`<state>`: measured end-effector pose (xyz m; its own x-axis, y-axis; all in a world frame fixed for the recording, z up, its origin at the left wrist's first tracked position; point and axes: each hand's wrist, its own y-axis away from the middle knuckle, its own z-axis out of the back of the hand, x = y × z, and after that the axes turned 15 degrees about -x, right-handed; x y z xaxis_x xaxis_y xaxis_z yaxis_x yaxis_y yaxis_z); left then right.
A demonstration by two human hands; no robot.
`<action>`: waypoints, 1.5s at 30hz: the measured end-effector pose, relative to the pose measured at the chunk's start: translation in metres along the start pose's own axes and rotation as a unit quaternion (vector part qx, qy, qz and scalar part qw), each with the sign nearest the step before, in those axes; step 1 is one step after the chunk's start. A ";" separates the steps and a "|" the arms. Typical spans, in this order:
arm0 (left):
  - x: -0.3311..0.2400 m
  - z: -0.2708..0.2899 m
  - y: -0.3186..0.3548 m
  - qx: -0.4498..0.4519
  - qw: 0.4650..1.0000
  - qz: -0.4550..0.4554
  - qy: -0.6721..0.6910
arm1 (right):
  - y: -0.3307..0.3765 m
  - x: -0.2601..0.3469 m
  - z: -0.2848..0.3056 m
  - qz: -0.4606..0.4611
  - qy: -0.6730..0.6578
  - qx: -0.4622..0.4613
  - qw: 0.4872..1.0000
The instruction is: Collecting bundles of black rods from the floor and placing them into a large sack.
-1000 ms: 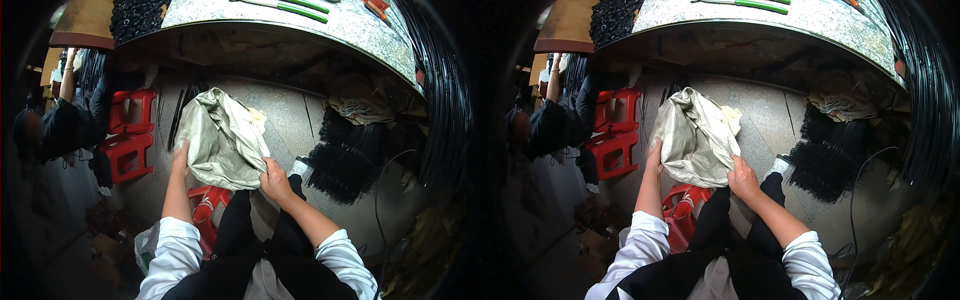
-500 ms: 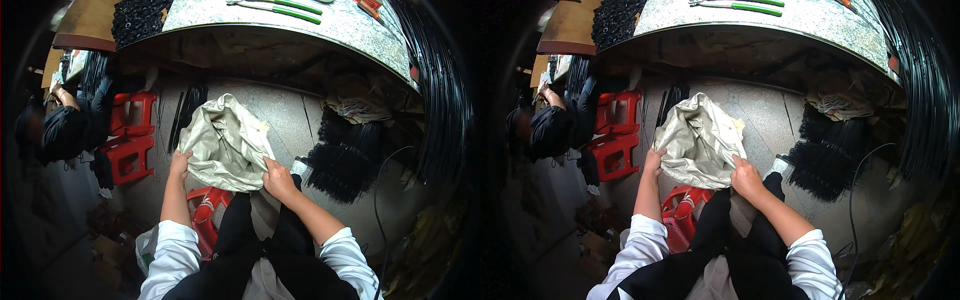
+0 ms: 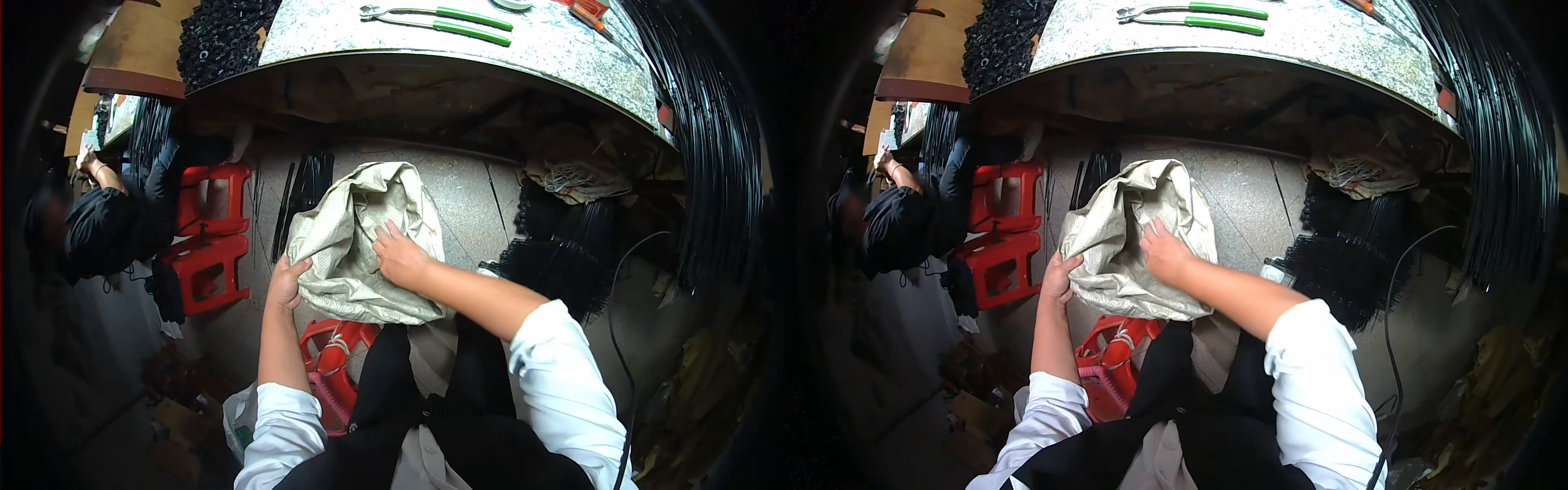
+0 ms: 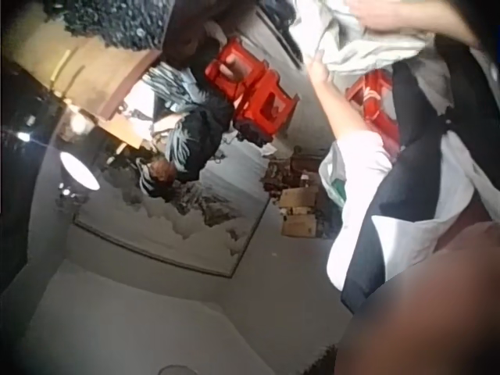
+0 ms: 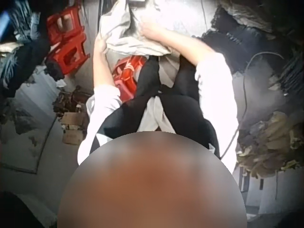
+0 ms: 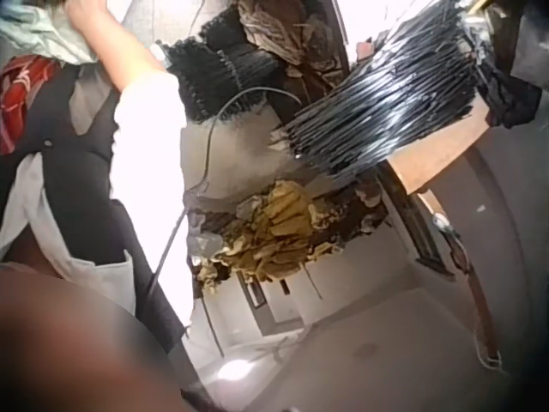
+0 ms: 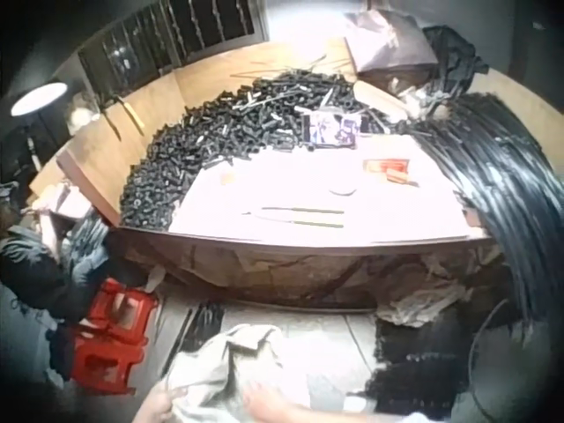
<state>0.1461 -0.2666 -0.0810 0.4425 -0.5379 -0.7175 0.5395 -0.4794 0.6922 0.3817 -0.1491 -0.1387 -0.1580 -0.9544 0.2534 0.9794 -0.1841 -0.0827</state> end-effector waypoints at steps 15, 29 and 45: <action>-0.062 0.026 -0.013 -0.082 0.964 -0.138 -0.213 | 0.001 -0.102 0.002 -0.160 0.171 0.345 0.909; -0.056 -0.013 0.012 0.004 0.990 -0.134 -0.040 | -0.013 -0.113 -0.002 -0.441 -0.004 -0.022 0.897; -0.085 -0.007 0.031 0.030 0.987 -0.135 0.086 | -0.017 -0.131 0.063 -0.456 0.035 0.136 0.879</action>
<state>0.1305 -0.2310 0.0012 0.4054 -0.2621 -0.8758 0.6133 -0.6325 0.4732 0.3930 -0.0065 -0.1100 -0.8905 -0.4538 0.0339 0.4346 -0.8260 0.3590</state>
